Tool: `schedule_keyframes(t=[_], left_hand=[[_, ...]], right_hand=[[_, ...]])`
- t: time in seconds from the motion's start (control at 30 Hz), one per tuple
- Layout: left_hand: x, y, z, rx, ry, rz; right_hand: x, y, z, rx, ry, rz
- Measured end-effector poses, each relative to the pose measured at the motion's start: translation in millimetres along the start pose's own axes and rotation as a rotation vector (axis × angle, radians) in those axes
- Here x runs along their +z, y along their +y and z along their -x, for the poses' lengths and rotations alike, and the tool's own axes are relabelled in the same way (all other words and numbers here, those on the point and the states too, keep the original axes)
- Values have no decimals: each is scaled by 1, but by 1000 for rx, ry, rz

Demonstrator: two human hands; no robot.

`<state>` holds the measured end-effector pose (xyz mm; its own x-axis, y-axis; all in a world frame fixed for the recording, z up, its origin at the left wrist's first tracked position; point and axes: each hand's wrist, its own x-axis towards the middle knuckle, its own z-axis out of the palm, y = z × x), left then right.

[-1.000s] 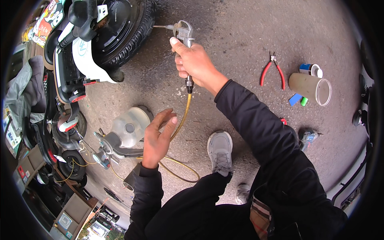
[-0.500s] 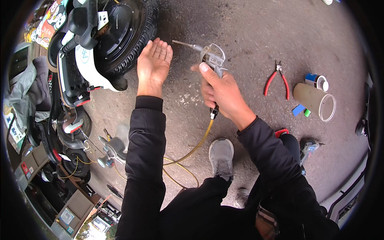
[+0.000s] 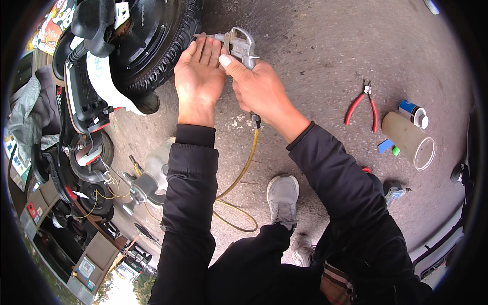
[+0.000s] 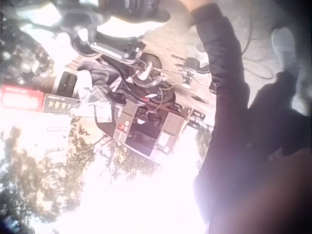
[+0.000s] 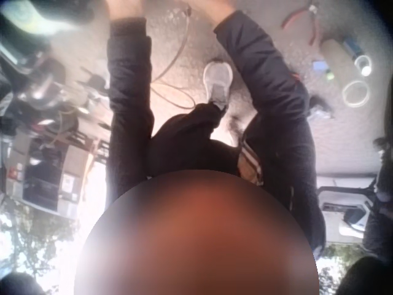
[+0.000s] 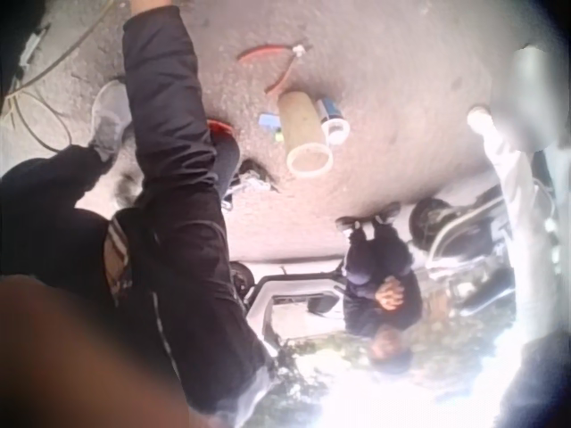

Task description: The person inflates a scooter tire using a pneumatic inflator, then applies a sealant to the tire tread with a screwdriver. They also handle a blue plastic strip and a small white tube, possibly preparing additional materials.

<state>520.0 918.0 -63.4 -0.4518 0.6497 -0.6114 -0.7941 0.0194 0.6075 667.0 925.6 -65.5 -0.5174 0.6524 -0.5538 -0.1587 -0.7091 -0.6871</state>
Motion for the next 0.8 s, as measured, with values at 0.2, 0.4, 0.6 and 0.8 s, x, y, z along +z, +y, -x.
schedule_keyframes(t=[0.2, 0.4, 0.6, 0.8], left_hand=[[5, -2, -7, 50, -30, -30], [12, -10, -17, 122, 76, -83], [13, -13, -24, 108, 131, 5], [3, -16, -31, 97, 96, 92]], right_hand=[[1, 6, -1, -24, 14, -2], [-6, -1, 1, 13, -26, 45], [-16, -10, 28, 46, -74, -119], [-29, -9, 52, 76, -69, -154]])
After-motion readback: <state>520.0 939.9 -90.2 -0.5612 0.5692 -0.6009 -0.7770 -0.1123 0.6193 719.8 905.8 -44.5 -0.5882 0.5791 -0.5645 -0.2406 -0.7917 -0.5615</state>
